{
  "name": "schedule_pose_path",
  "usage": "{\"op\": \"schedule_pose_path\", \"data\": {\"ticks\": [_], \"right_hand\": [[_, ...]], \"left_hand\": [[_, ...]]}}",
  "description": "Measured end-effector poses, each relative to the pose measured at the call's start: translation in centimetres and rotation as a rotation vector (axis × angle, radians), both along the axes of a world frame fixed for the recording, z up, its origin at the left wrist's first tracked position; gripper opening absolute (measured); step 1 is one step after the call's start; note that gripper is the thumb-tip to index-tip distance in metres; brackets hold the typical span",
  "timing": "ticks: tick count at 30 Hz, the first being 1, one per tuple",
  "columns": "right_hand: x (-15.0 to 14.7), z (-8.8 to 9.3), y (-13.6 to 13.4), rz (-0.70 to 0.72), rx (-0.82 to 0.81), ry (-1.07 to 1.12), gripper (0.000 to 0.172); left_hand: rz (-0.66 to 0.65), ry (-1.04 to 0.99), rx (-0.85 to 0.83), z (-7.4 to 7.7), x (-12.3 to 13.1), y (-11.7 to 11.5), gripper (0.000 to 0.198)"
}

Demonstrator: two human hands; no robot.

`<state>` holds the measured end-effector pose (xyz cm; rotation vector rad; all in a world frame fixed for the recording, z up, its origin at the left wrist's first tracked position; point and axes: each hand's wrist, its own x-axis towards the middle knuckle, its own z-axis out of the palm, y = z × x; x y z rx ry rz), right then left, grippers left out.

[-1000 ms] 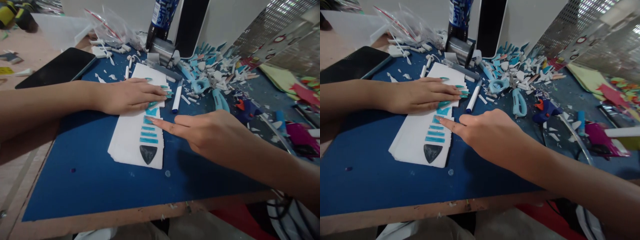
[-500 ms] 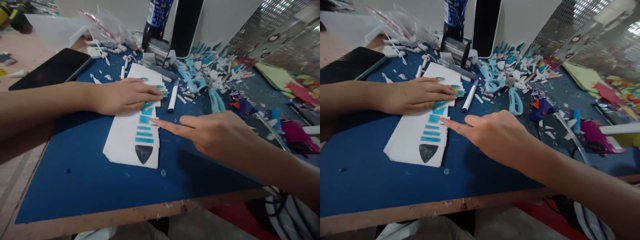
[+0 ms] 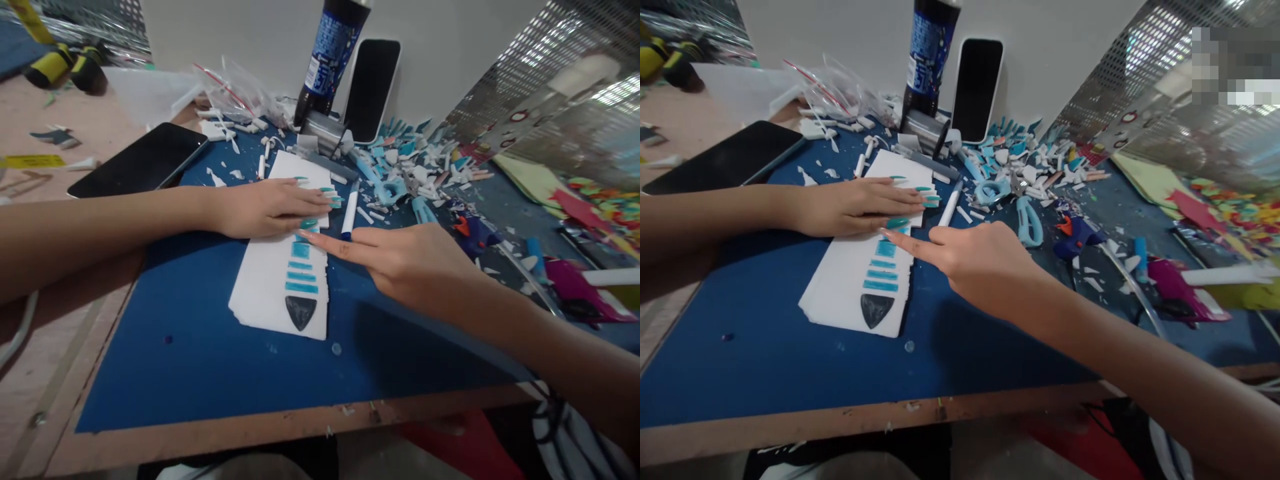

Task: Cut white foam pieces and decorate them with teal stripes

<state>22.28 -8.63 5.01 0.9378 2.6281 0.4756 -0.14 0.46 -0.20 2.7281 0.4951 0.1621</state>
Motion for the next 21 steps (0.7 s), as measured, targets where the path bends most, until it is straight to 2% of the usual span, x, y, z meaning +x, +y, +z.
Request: {"op": "schedule_pose_path", "data": {"ticks": [9,21], "right_hand": [[0.02,-0.21,0.24,-0.001,-0.025,0.049,0.07],[-0.54,0.02,0.69,-0.016,-0.054,-0.016,0.07]], "left_hand": [[-0.018,-0.039,0.023,0.11,0.13,-0.15,0.051],[-0.008,-0.038,0.002,0.1,-0.01,-0.06,0.05]]}}
